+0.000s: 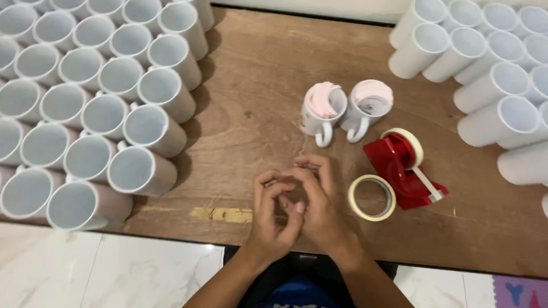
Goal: The person applies clear adhesive tape to the exterior of white ceramic mugs. They hold each mug, rotate it, and smooth the tape around the body using a red tape dispenser. The person repeats this process on several mugs, placing each taped mug aside on the table.
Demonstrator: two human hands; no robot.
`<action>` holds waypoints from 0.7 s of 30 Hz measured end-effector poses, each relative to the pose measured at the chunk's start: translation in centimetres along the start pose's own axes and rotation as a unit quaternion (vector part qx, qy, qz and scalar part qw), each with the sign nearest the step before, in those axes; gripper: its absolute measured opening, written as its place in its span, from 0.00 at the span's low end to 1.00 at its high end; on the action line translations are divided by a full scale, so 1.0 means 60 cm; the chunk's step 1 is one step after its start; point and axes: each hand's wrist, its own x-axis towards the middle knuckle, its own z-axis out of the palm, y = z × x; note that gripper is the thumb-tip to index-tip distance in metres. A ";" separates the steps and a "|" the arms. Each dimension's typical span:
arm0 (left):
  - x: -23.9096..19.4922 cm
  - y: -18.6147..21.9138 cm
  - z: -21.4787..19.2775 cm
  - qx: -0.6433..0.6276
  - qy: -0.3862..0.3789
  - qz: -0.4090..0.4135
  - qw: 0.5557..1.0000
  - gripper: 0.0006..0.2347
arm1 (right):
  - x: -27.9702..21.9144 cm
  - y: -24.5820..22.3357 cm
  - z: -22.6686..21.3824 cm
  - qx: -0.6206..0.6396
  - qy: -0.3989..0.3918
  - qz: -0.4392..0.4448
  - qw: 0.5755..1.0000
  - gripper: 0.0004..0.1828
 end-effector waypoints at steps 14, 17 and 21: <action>0.176 0.034 0.230 -0.044 -0.154 0.143 0.977 0.15 | 0.025 0.141 -0.240 -0.189 0.134 0.031 0.972 0.10; 0.223 0.031 0.253 0.011 -0.173 0.153 0.973 0.16 | 0.062 0.161 -0.272 -0.206 0.110 0.052 0.971 0.10; 0.283 0.008 0.283 0.135 -0.189 0.180 0.956 0.15 | 0.121 0.224 -0.305 -0.240 0.032 0.045 0.969 0.22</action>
